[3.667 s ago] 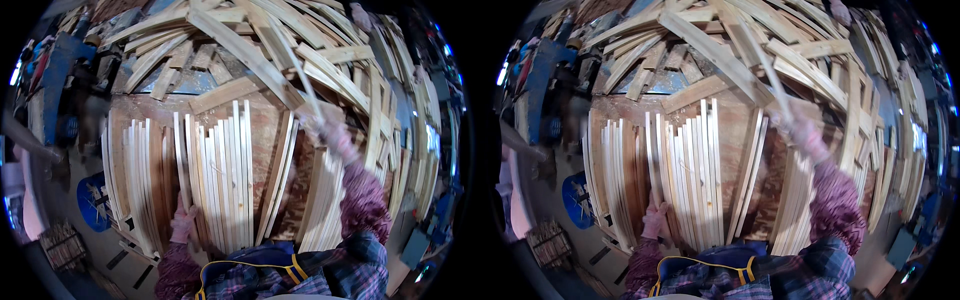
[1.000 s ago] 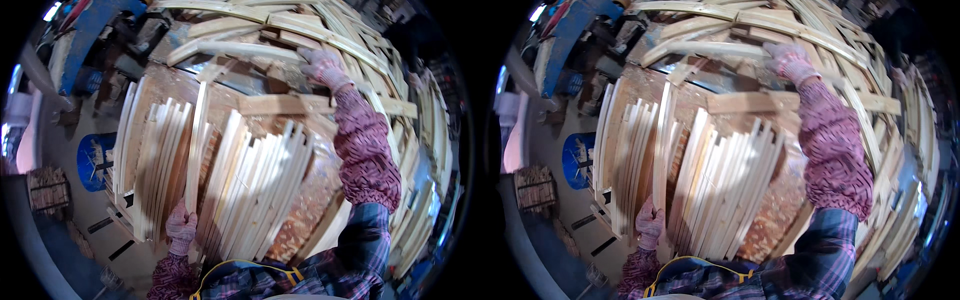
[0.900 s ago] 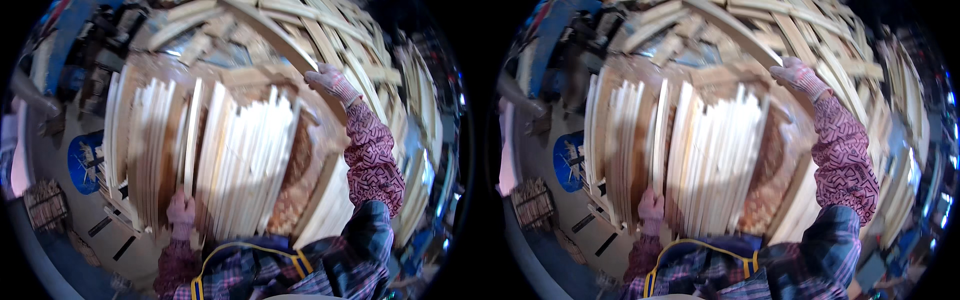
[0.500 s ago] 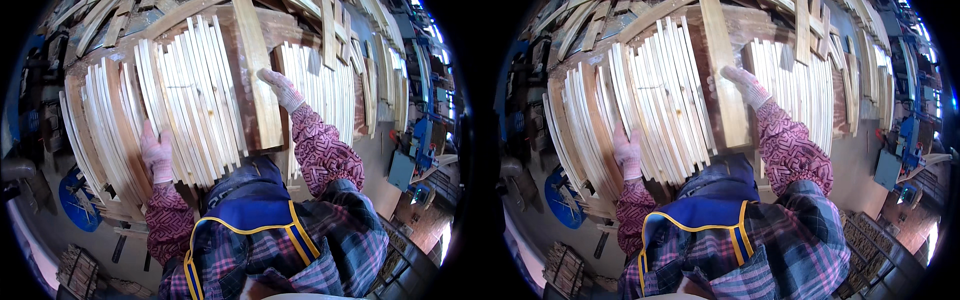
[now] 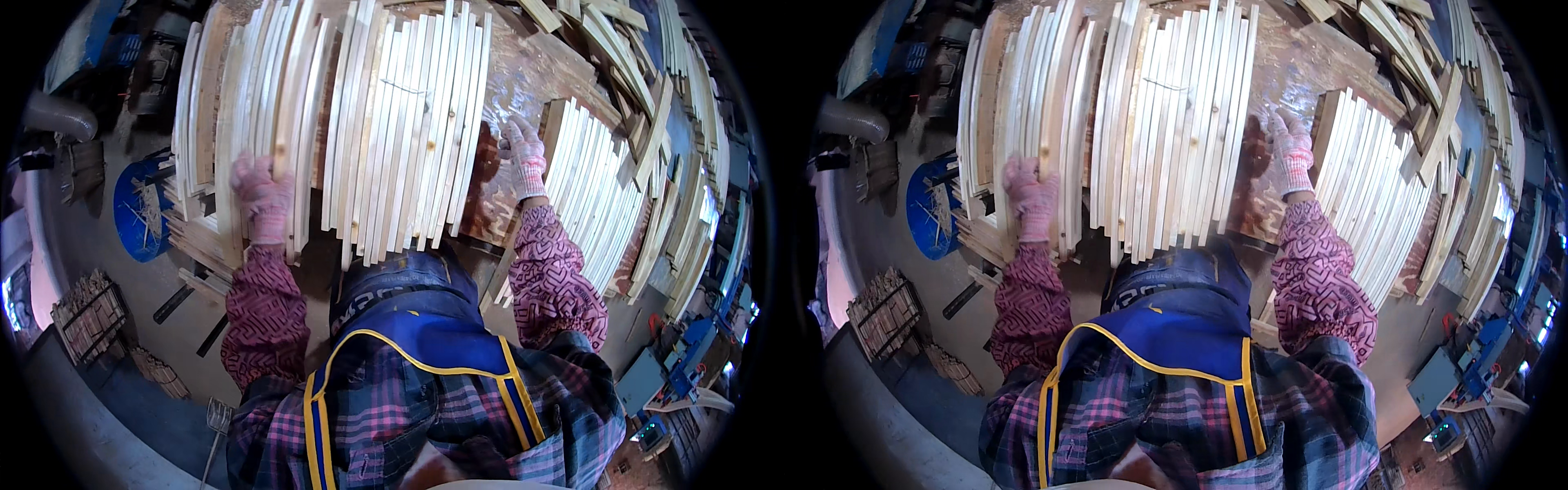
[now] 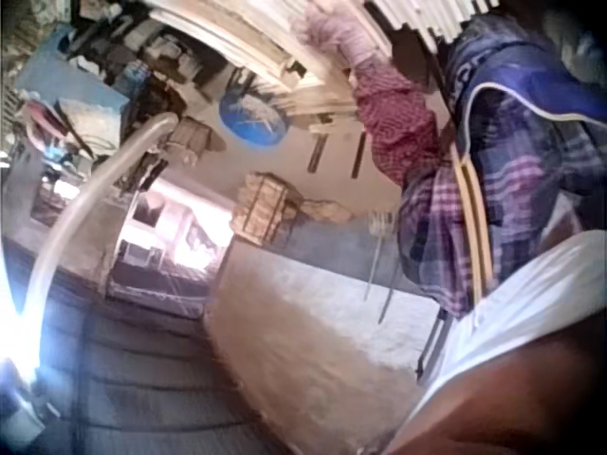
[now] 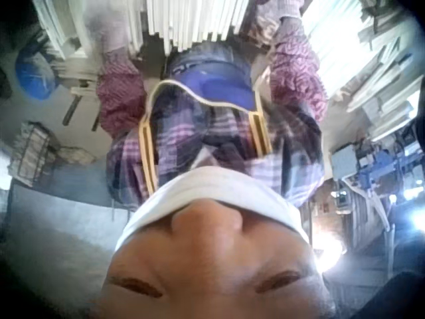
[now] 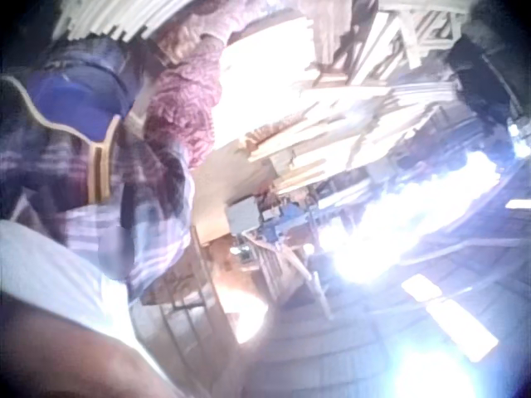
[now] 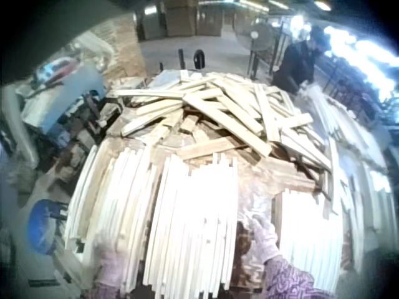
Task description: The person sorts through a large pile of wooden planks and strips on a workbench. They repeatedly pick up individual pieces, inspect them, and place them into a neat stack on the left side of the table. The person wears pink patterned gloves and a blue apron while working in a cluttered workshop environment.
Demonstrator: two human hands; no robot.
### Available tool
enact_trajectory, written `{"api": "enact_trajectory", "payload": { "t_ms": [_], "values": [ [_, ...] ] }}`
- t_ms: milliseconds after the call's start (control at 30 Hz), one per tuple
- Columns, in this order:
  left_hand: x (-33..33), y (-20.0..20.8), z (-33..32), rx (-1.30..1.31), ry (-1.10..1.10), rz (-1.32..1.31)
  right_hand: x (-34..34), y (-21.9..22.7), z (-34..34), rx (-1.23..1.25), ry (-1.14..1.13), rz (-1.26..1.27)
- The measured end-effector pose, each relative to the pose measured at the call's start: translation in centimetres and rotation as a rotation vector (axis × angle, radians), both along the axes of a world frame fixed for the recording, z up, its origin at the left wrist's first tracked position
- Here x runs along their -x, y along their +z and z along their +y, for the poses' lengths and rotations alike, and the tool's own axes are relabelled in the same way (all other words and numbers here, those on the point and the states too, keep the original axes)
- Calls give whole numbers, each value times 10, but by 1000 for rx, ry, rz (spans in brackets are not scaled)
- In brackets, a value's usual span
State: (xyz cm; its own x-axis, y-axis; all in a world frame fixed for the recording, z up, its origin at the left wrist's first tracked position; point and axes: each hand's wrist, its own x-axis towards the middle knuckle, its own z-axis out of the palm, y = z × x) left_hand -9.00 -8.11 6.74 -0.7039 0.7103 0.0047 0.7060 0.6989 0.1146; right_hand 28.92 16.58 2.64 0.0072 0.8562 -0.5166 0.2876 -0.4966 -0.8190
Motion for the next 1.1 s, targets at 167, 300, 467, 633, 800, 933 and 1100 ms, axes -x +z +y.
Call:
{"api": "enact_trajectory", "payload": {
  "t_ms": [167, 300, 467, 633, 800, 933, 1100],
  "values": [
    [-7, -15, 34, 94, -88, 265, -6, -18, 4, 48, 106, -58],
    [-17, -52, 95, -368, -567, 22, 8, -49, 35, -74, 225, -209],
    [-5, -103, 171, -457, 57, -893, 65, -13, 57, 50, 538, -701],
    [-40, -70, 181, -210, 194, -1331, 47, -22, 73, 77, 413, -661],
    [-53, -66, 167, -477, 108, -1695, 30, -15, 75, -88, 435, -650],
    [-43, 28, 167, -589, 2, -1645, 14, 44, 68, -1027, 740, -900],
    [8, 149, 221, -621, -1131, -1338, -1, 180, 105, -1577, 330, -414]
  ]
}}
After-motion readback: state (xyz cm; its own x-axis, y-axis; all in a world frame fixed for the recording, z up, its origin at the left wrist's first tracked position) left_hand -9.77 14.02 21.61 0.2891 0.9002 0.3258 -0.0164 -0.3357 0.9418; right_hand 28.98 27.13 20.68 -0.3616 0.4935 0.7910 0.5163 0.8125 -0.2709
